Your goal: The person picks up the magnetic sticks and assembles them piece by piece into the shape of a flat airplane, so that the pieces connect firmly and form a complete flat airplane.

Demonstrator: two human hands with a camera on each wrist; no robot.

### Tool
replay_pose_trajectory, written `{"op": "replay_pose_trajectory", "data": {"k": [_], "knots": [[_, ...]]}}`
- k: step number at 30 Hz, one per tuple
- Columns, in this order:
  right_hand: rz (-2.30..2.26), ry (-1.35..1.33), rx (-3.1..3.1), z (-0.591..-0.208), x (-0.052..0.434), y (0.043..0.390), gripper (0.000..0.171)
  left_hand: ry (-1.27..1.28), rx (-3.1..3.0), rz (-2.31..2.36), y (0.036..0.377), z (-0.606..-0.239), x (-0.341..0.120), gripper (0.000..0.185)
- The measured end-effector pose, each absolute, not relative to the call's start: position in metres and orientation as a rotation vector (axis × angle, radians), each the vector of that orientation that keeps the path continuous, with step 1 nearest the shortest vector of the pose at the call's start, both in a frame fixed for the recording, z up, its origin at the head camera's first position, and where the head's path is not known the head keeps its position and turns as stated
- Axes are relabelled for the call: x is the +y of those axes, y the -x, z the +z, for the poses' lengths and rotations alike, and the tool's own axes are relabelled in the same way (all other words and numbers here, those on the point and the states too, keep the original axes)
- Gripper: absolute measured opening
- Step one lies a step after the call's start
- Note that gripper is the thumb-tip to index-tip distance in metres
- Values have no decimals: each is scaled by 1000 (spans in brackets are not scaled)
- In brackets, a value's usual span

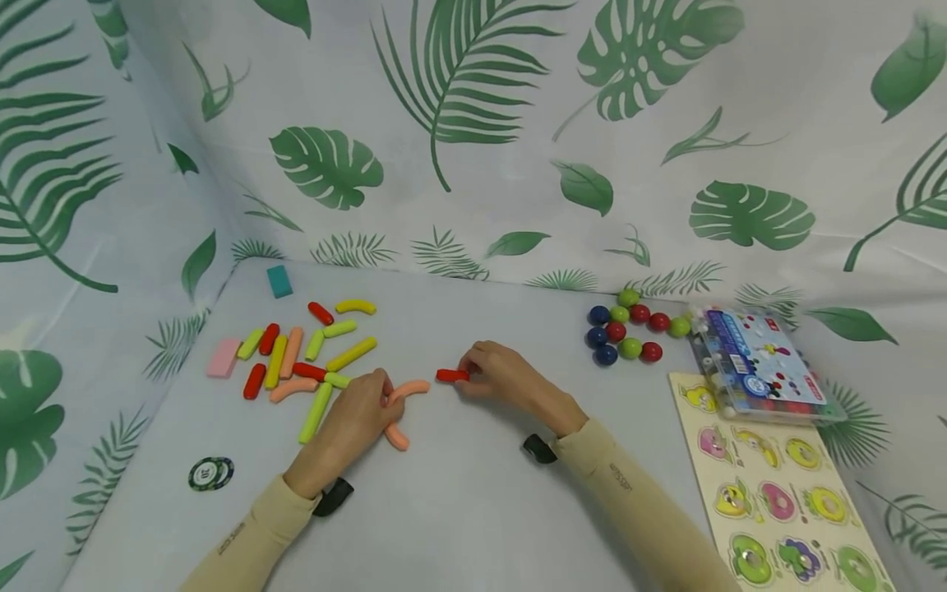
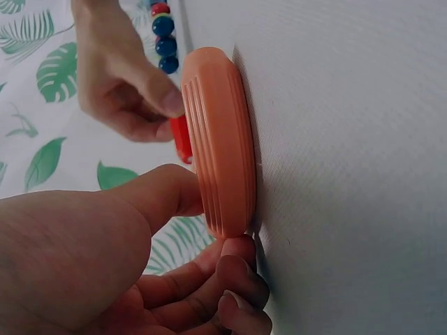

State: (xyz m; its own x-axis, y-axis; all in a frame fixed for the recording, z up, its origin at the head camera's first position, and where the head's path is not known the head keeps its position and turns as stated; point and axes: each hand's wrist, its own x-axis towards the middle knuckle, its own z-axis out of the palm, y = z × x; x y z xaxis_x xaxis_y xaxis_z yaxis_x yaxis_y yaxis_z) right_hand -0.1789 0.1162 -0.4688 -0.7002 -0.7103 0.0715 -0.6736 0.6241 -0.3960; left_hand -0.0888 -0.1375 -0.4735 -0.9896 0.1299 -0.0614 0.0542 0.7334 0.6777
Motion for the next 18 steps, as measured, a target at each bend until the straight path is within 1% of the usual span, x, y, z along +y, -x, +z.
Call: {"op": "replay_pose_trajectory", "data": {"k": [7, 18], "knots": [[-646, 1228, 2726, -481, 113, 167, 16, -173, 2848, 1082, 88, -477, -140, 19], [-611, 1251, 2759, -480, 110, 164, 17, -220, 2872, 1088, 90, -477, -141, 19]]}}
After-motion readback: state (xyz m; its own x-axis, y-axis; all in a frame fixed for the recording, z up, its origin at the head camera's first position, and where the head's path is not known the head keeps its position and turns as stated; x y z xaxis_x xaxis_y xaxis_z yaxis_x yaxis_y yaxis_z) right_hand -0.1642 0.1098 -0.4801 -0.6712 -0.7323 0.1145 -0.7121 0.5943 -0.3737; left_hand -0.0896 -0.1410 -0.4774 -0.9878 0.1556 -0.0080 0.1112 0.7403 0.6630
